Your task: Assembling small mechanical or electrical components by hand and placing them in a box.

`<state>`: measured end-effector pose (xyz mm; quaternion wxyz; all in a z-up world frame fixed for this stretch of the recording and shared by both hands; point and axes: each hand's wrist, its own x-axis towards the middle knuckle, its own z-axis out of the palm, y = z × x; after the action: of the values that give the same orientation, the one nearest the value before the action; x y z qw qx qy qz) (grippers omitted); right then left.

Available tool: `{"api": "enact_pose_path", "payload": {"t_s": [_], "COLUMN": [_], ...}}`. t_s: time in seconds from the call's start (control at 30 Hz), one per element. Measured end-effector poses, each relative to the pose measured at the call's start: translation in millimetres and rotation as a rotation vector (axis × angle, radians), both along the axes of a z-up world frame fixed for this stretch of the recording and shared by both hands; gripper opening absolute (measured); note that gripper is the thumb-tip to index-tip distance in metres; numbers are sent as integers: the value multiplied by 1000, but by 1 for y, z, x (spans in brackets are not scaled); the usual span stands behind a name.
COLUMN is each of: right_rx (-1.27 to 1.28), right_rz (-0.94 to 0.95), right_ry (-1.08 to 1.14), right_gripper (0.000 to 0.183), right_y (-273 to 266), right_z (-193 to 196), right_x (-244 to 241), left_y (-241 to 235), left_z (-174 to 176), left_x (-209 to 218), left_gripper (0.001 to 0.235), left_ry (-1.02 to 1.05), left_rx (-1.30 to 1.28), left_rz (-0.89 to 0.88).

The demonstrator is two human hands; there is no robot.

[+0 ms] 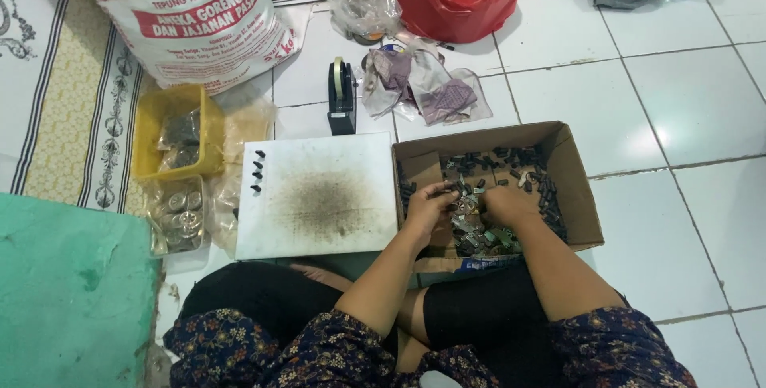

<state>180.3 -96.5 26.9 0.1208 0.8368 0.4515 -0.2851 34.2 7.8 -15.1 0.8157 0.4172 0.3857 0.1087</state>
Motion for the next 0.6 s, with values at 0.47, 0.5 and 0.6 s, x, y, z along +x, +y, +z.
{"api": "enact_pose_path", "payload": {"t_s": [0.47,0.5,0.6], "right_rx": [718,767,773], "right_rz": [-721,-818,-776], "right_ry": [547,632,614], "right_gripper": [29,33,23], "right_y": [-18,-18,-15], "right_z": [-2,24,-9], "right_x": [16,4,22], "left_y": [4,5,5], "left_z": [18,16,19], "left_x": [-10,-9,-10], "left_gripper": [48,47,49], "left_ry": [-13,-3,19], "left_rx": [60,75,98], "left_rz": [-3,0,-6]}}
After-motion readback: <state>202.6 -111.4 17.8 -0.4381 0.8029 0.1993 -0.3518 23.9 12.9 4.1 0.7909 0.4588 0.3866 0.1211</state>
